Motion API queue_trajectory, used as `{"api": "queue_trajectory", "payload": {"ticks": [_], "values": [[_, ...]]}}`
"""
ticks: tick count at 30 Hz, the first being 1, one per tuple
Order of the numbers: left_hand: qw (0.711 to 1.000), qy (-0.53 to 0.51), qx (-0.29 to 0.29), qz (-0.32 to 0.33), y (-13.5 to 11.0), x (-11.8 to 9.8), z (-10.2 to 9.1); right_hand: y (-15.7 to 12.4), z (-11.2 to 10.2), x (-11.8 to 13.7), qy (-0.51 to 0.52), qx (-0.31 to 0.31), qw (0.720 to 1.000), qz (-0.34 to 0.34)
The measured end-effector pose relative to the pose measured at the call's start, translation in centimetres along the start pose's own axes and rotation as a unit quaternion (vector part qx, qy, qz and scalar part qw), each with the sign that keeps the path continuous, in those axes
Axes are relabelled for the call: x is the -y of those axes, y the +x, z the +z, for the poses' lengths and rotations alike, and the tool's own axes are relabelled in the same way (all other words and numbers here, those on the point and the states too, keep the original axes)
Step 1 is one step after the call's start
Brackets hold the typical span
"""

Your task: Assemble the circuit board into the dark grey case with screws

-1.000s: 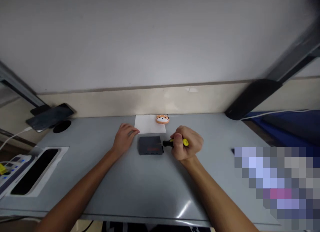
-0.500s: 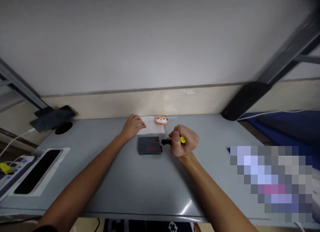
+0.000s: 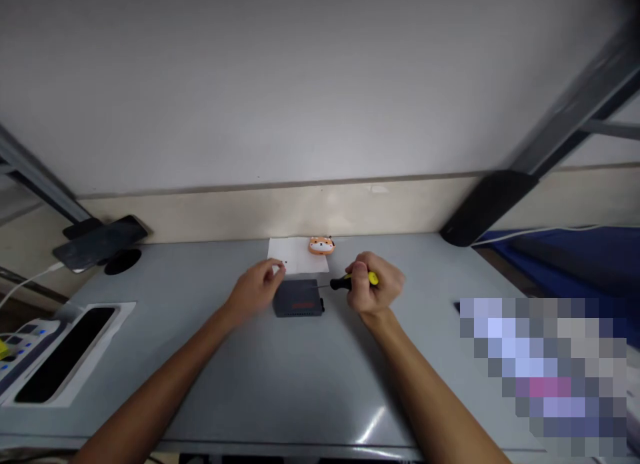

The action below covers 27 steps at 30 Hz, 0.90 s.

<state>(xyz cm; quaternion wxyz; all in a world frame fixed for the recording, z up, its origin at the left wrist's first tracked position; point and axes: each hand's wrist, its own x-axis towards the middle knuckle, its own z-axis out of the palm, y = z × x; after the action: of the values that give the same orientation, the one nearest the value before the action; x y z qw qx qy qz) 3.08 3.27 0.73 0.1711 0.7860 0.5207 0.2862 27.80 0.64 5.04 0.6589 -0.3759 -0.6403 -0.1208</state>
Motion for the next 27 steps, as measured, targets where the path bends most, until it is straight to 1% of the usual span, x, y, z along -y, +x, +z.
{"api": "queue_trajectory", "payload": {"ticks": [1, 2, 4, 6, 10, 13, 16, 19, 22, 25, 27], "values": [[1.0, 0.003, 0.031, 0.002, -1.2, -0.5, -0.1, -0.1, 0.0, -0.2, -0.006, 0.003, 1.0, 0.009], [0.998, 0.011, 0.053, 0.023, -2.3, -0.9, -0.2, -0.2, 0.1, -0.4, -0.012, 0.007, 1.0, 0.017], [0.996, 0.018, 0.06, 0.066, -3.8, -1.3, -0.2, -0.3, 0.1, -0.7, -0.021, 0.015, 0.999, 0.025], [0.996, 0.003, 0.056, 0.072, -4.3, -1.3, -0.2, -0.2, 0.2, -0.8, -0.027, 0.02, 0.999, 0.023], [0.993, -0.086, 0.077, 0.039, -3.4, -0.3, -0.2, 0.0, 0.1, -0.7, -0.027, 0.023, 0.999, 0.025], [0.981, -0.16, 0.103, 0.034, -2.5, 0.8, -0.3, 0.1, 0.0, -0.6, -0.029, 0.025, 0.999, 0.025], [0.97, -0.213, 0.116, 0.025, -1.8, 1.8, -0.3, 0.1, 0.0, -0.7, -0.024, 0.036, 0.999, 0.025], [0.954, -0.27, 0.126, -0.022, -1.0, 2.2, -0.2, 0.1, -0.1, -0.8, -0.02, 0.043, 0.998, 0.028], [0.937, -0.316, 0.136, -0.068, -0.5, 1.8, 0.2, 0.0, -0.1, -1.0, -0.027, 0.056, 0.998, 0.017], [0.929, -0.34, 0.121, -0.08, -0.4, 1.2, 1.0, -0.2, 0.2, -1.0, -0.03, 0.082, 0.996, 0.01], [0.943, -0.317, 0.079, -0.07, -0.7, 0.8, 1.6, -0.4, 0.6, -0.8, -0.026, 0.104, 0.994, 0.02]]}}
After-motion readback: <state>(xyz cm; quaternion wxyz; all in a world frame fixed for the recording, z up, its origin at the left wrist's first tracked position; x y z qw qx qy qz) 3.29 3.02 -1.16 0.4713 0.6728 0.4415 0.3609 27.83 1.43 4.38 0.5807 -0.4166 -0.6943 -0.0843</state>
